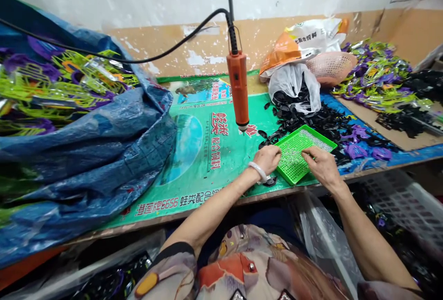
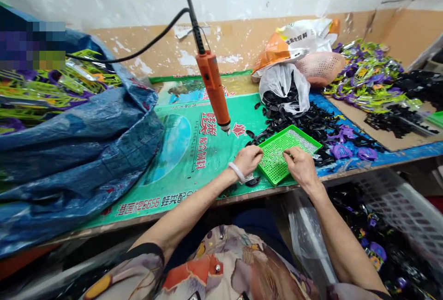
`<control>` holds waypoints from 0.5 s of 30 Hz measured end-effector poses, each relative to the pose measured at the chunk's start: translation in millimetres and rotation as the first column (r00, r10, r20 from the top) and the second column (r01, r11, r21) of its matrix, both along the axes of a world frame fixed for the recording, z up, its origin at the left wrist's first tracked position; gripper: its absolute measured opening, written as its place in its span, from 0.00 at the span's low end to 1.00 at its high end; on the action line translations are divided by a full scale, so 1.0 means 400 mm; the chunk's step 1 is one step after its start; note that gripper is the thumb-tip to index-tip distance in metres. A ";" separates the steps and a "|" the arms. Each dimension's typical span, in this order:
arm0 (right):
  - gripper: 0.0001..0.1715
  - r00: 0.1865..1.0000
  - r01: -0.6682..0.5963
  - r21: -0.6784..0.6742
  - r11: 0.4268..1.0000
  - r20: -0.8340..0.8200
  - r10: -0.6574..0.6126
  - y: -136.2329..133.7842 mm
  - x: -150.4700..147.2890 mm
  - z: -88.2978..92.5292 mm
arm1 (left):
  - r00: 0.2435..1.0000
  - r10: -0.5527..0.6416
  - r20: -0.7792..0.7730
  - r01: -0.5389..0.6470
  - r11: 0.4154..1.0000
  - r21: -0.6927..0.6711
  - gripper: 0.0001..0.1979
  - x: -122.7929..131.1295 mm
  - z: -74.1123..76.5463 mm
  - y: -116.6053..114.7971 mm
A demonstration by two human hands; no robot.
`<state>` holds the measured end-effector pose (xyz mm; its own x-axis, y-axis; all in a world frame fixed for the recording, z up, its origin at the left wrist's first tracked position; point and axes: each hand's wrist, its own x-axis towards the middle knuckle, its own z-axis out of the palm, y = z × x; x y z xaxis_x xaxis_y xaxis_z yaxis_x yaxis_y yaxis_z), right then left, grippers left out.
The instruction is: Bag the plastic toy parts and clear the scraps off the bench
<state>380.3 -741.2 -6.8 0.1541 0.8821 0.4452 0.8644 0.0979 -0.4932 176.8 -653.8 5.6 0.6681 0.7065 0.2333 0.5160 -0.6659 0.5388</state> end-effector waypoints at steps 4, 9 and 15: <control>0.12 0.992 -0.016 -0.073 0.997 -0.127 0.007 0.032 0.017 0.026 | 0.985 0.091 0.149 -0.082 0.995 -0.064 0.08 -0.118 -0.007 0.010; 0.14 0.981 -0.108 -0.219 0.970 -0.179 0.069 0.203 0.007 0.078 | 0.887 0.347 0.304 -0.265 0.923 -0.279 0.05 -0.262 -0.021 0.071; 0.18 0.996 -0.062 -0.400 0.915 0.035 0.083 0.499 0.019 0.091 | 0.757 0.582 0.297 -0.432 0.786 -0.442 0.06 -0.332 -0.036 0.165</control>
